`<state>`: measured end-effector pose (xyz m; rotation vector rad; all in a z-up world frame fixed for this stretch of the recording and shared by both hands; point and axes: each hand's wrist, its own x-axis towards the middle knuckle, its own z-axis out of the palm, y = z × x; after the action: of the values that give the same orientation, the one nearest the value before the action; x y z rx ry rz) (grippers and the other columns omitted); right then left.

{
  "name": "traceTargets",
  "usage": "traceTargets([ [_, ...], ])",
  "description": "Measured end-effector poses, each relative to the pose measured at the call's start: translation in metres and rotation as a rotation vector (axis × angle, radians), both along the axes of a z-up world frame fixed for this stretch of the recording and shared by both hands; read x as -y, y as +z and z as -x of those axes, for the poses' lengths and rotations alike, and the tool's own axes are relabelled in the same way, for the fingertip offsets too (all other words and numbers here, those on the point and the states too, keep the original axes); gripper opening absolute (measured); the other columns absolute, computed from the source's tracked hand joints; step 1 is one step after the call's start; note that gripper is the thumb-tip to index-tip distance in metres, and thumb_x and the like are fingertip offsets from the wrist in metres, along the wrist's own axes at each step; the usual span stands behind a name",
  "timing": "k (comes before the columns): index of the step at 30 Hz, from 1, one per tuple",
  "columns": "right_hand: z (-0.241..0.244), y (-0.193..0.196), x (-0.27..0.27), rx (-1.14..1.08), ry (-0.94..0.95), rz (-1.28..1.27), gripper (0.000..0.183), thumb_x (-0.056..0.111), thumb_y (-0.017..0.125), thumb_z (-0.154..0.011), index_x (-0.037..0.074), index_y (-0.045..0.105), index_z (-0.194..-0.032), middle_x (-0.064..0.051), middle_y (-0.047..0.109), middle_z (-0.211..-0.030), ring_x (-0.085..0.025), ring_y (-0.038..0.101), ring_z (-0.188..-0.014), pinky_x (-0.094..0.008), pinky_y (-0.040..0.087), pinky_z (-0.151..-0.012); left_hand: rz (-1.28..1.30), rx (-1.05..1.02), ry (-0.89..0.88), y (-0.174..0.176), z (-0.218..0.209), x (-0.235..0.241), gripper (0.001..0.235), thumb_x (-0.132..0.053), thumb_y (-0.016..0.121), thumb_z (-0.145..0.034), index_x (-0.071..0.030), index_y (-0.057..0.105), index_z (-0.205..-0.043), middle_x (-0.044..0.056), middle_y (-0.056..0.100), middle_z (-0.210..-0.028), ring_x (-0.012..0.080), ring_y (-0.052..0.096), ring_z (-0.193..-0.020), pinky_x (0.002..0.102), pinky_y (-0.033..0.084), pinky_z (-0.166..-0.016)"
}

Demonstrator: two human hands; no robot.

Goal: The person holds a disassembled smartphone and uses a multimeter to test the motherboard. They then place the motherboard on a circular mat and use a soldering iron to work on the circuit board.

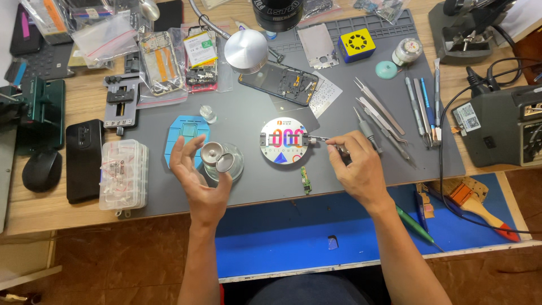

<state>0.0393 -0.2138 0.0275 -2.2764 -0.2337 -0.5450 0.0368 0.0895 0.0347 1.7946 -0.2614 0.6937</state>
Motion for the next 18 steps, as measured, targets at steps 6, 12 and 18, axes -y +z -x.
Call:
traceTargets([
  [6, -0.001, -0.005, 0.003, 0.01, 0.0, 0.009, 0.006, 0.012, 0.072, -0.101, 0.012, 0.077, -0.104, -0.003, 0.062, -0.083, -0.021, 0.063, -0.072, -0.034, 0.055, -0.075, 0.001, -0.01, 0.039, -0.01, 0.0, -0.004, 0.093, 0.007, 0.072, -0.081, 0.001, 0.02, -0.158, 0.018, 0.057, -0.122, 0.0277, 0.053, -0.125, 0.053, 0.03, -0.123],
  [12, -0.001, -0.001, 0.002, 0.001, 0.005, 0.006, 0.007, 0.011, 0.071, -0.102, 0.011, 0.077, -0.104, -0.004, 0.063, -0.082, -0.021, 0.063, -0.072, -0.034, 0.055, -0.074, -0.048, -0.034, 0.056, -0.012, 0.0, -0.003, 0.099, -0.004, 0.08, -0.079, -0.001, 0.02, -0.158, 0.021, 0.05, -0.134, 0.031, 0.05, -0.128, 0.055, 0.031, -0.123],
  [18, -0.001, -0.005, 0.003, 0.008, -0.003, 0.016, 0.006, 0.012, 0.071, -0.102, 0.012, 0.077, -0.104, -0.003, 0.063, -0.082, -0.021, 0.064, -0.073, -0.034, 0.056, -0.074, -0.04, -0.002, 0.084, -0.017, 0.0, -0.006, 0.093, 0.005, 0.078, -0.085, 0.001, 0.021, -0.158, 0.019, 0.054, -0.124, 0.0283, 0.055, -0.124, 0.051, 0.034, -0.12],
])
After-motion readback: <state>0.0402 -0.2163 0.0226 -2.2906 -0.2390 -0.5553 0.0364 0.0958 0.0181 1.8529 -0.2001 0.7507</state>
